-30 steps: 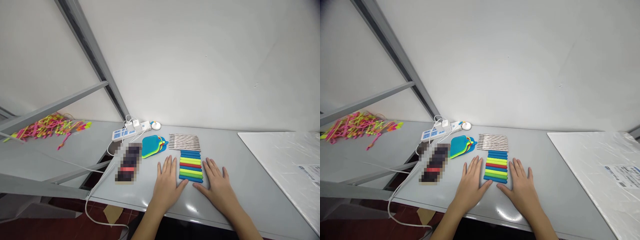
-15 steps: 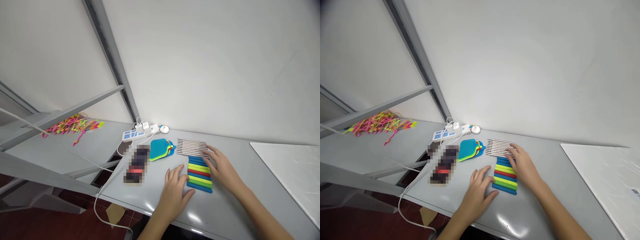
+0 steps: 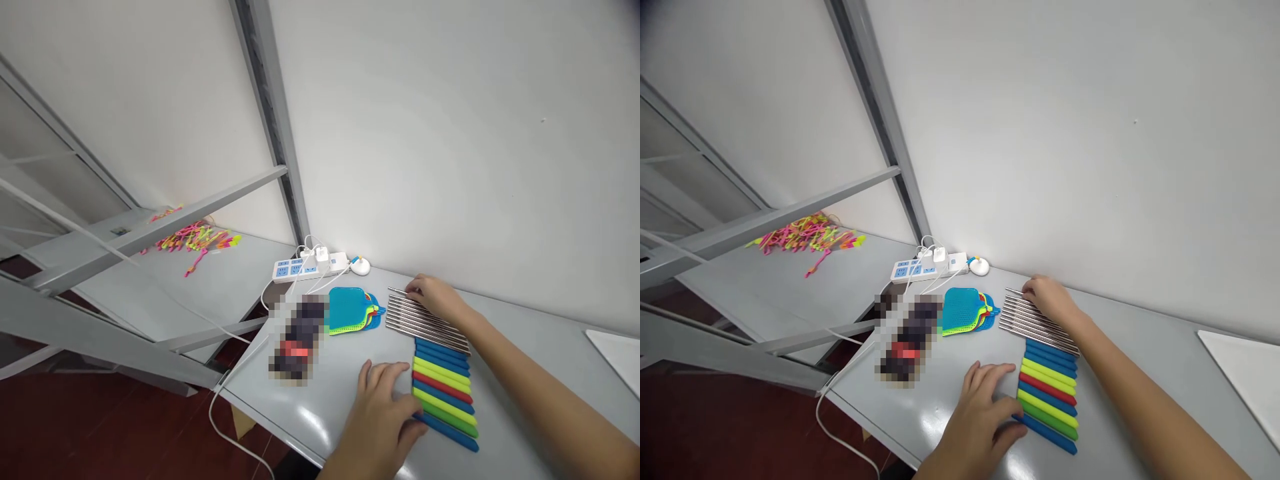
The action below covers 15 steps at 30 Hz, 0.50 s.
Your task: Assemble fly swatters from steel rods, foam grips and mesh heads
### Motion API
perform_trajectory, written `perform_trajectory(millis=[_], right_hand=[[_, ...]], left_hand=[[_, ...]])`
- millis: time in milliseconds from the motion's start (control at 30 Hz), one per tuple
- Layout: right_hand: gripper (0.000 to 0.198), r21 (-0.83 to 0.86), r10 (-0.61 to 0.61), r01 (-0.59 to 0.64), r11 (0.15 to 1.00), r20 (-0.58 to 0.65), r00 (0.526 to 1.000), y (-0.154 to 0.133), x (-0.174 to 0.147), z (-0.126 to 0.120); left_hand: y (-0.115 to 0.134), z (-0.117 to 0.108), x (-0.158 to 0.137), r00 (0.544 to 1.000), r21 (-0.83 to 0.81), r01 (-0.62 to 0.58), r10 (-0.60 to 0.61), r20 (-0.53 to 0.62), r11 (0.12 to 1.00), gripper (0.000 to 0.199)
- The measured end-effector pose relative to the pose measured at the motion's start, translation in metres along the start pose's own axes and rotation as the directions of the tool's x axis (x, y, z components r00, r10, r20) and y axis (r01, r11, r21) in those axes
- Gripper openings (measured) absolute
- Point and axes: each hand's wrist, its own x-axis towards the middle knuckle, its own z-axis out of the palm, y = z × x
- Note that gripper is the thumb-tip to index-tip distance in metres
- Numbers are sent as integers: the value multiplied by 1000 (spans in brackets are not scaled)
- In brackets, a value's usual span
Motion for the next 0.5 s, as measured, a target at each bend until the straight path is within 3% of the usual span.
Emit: perform_trajectory(millis=[167, 333, 433, 500], right_hand=[[20, -41, 37, -38, 998, -34, 999, 1, -3, -4], [28, -46, 142, -160, 986, -259, 955, -8, -42, -32], [32, 8, 192, -213, 977, -467, 863, -21, -90, -48], [28, 98, 234, -224, 970, -637, 734, -33, -129, -47]], left_hand=[[0, -1, 1, 1000, -31, 19, -18, 12, 999, 15], [0, -1, 1, 1000, -24, 27, -27, 2, 999, 14], [1, -3, 2, 1000, -4, 25, -25, -8, 1000, 14], [3, -4, 4, 1000, 11, 19, -18, -12, 1000, 13]])
